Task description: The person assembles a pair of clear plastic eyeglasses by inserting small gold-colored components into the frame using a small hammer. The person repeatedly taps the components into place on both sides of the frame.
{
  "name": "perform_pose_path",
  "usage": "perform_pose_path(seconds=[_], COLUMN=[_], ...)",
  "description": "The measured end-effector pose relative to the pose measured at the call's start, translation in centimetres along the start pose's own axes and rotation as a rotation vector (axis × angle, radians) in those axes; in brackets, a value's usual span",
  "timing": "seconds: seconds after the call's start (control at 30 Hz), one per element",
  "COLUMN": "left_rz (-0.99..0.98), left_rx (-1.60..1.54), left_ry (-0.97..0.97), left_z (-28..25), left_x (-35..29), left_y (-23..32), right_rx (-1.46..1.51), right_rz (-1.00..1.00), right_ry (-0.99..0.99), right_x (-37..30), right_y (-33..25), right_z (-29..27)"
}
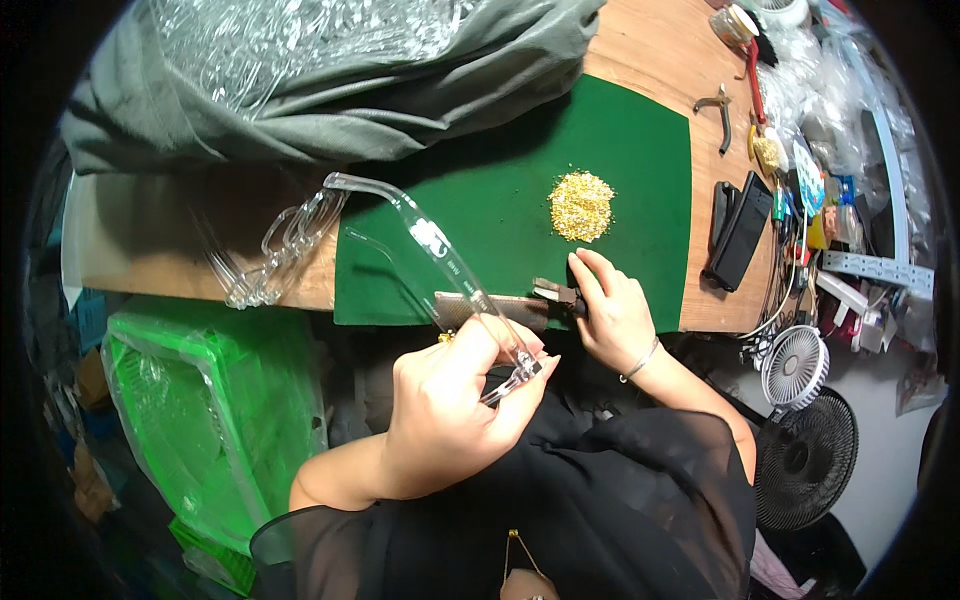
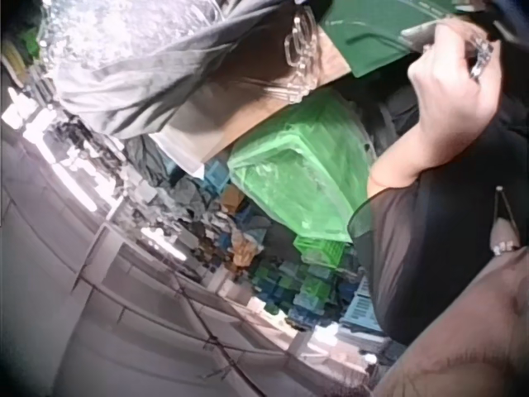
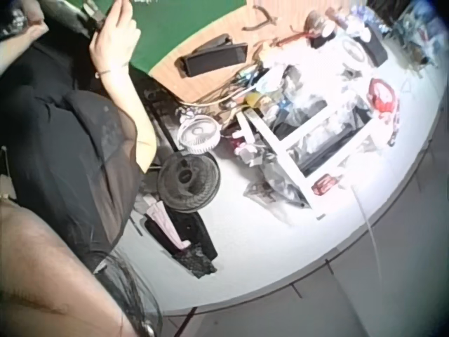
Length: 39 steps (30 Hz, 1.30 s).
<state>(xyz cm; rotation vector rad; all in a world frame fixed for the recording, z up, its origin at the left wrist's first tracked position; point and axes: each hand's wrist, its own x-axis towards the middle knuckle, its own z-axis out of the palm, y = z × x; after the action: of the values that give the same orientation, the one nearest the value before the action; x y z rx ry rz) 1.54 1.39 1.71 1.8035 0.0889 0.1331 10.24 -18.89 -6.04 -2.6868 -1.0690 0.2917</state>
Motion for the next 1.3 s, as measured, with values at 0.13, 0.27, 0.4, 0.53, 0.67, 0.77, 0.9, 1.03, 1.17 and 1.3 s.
perform_pose_path(seconds=[0.13, 0.27, 0.4, 0.53, 0.67, 0.77, 0.9, 1.03, 1.17, 1.3], left_rz=[-0.064, -0.091, -0.071, -0.088, -0.098, -0.036, -0.093, -0.049, -0.060, -0.074], left_rx=[-0.017, -0.016, 0.031, 0.043, 0.021, 0.027, -0.216, -0.376, -0.348, -0.491], left_ry=[0.002, 0.014, 0.015, 0.016, 0.014, 0.039, 0.005, -0.040, -0.026, -0.047], left_z=[0.1, 0.3, 0.2, 0.2, 0.4, 0.8, -0.1, 0.7, 1.6, 1.0], left_x=[0.2, 0.1, 0.3, 0.5, 0.8, 0.8, -0.1, 0.3, 0.9, 0.1], left_y=[-0.5, -1.0, -1.2, -1.2, -1.2, -2.1, -2.3, -2.8, -3.5, -4.1], right_rx=[-0.006, -0.009, -0.072, -0.057, -0.043, -0.070, -0.026, 0.155, 0.214, 0.244], right_rz=[-0.047, -0.050, -0.026, -0.034, -0.036, -0.029, -0.003, 0.074, 0.148, 0.112], right_ry=[0.046, 0.049, 0.022, 0.021, 0.059, 0.050, 0.028, 0.141, 0.201, 0.277], right_x=[-0.2, 0.5, 0.8, 0.6, 0.8, 0.8, -0.7, -0.4, 1.4, 2.2], right_y=[0.7, 0.5, 0.1, 0.2, 0.6, 0.5, 1.0, 2.6, 4.3, 4.1], right_z=[-0.1, -0.2, 0.0, 0.0, 0.1, 0.2, -0.6, -2.4, 0.0, 1.5])
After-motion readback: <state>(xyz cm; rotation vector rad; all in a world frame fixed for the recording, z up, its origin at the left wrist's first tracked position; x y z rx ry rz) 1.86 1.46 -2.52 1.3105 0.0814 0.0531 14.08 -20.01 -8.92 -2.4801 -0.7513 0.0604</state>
